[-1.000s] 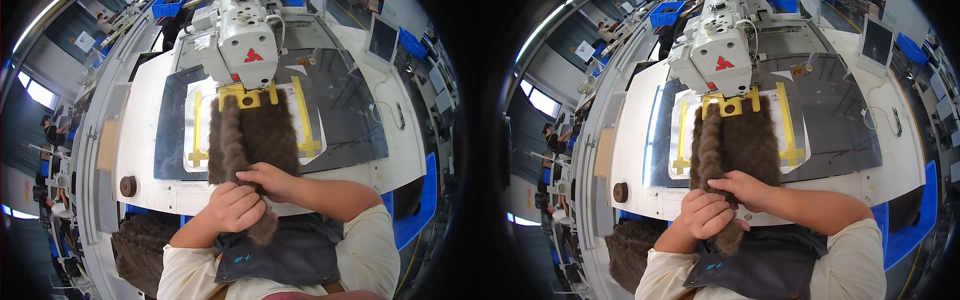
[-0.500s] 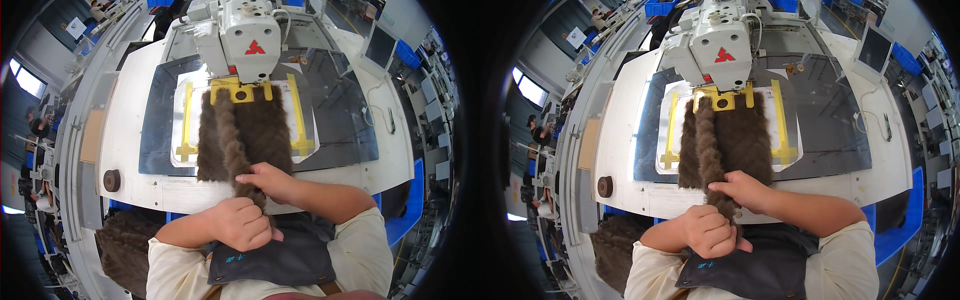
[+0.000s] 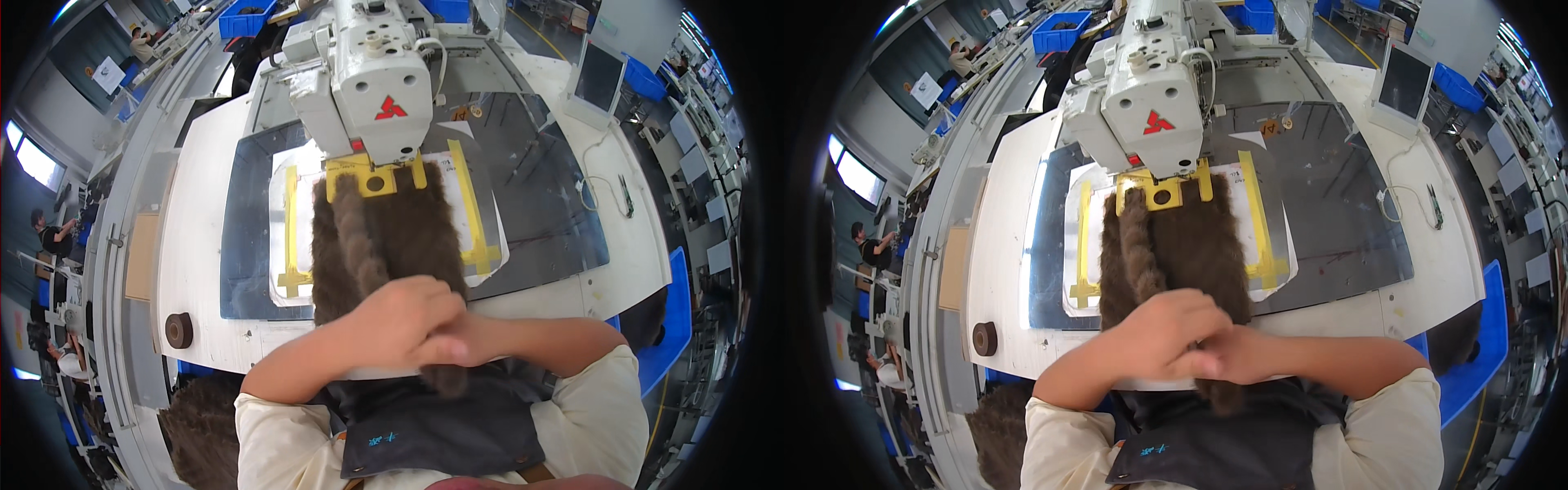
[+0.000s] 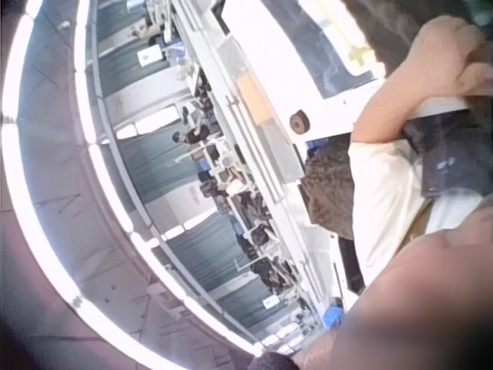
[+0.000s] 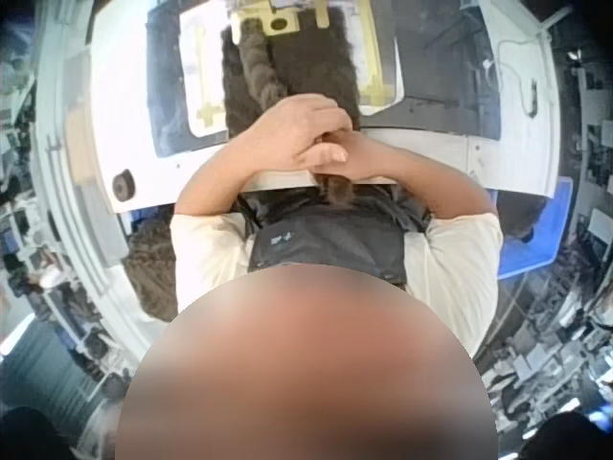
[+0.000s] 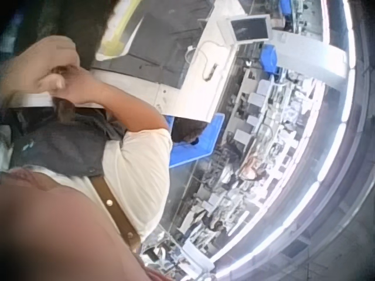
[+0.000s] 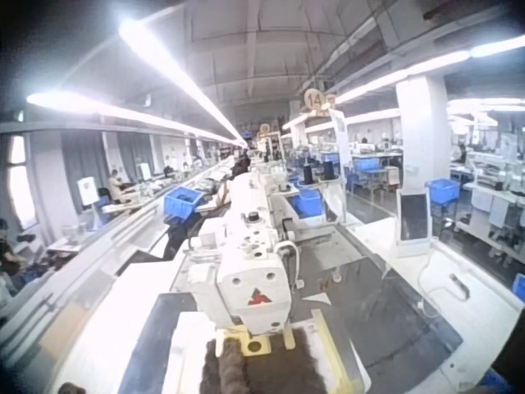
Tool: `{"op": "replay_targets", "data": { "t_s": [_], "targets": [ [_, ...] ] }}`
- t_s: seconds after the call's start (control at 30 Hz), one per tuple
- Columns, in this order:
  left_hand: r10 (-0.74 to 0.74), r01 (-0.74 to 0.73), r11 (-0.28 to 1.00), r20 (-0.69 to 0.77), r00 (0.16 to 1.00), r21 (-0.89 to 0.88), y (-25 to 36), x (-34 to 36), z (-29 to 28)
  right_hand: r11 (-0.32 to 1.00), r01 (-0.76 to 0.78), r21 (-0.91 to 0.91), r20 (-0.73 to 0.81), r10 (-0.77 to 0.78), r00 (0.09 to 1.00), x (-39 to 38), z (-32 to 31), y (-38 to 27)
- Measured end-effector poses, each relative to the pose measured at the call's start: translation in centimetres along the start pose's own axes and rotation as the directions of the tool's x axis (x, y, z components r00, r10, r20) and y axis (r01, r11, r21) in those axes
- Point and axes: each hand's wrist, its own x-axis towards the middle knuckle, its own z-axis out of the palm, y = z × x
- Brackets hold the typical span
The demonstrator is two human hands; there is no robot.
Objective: The person is using an automated sewing machine to attach straps and sew together components of a fur-like material product.
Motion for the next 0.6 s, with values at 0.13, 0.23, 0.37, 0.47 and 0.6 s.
{"op": "replay_targets", "data": {
  "t_s": [0.13, 0.23, 0.37, 0.47, 0.6],
  "targets": [
    [-0.274, 0.365, 0.896, 0.333, 0.902, -0.252, -6.0, 1.4, -0.4, 0.76, -0.33, -0.561, 0.114, 0.465, 0.878, 1.6, -7.8, -6.9],
    [-0.309, 0.455, 0.868, 0.499, 0.81, -0.201, -7.0, 2.5, -0.7, 0.556, -0.348, -0.755, 0.022, 0.552, 0.834, 2.0, -11.2, -8.2],
    [-0.525, 0.577, 0.791, 0.26, 0.811, -0.202, -7.7, 1.6, -0.7, 0.595, -0.45, -0.666, -0.221, 0.419, 0.881, 1.4, -14.0, -8.0],
    [-0.612, 0.618, 0.776, 0.087, 0.786, -0.123, -7.0, 2.1, -1.6, 0.68, -0.375, -0.63, -0.296, 0.236, 0.926, 0.6, -14.7, -6.1],
    [-0.605, 0.602, 0.775, 0.049, 0.794, -0.194, -5.9, 2.9, -2.5, 0.777, -0.182, -0.603, -0.304, -0.014, 0.952, 1.3, -14.4, -5.0]
  ]
}}
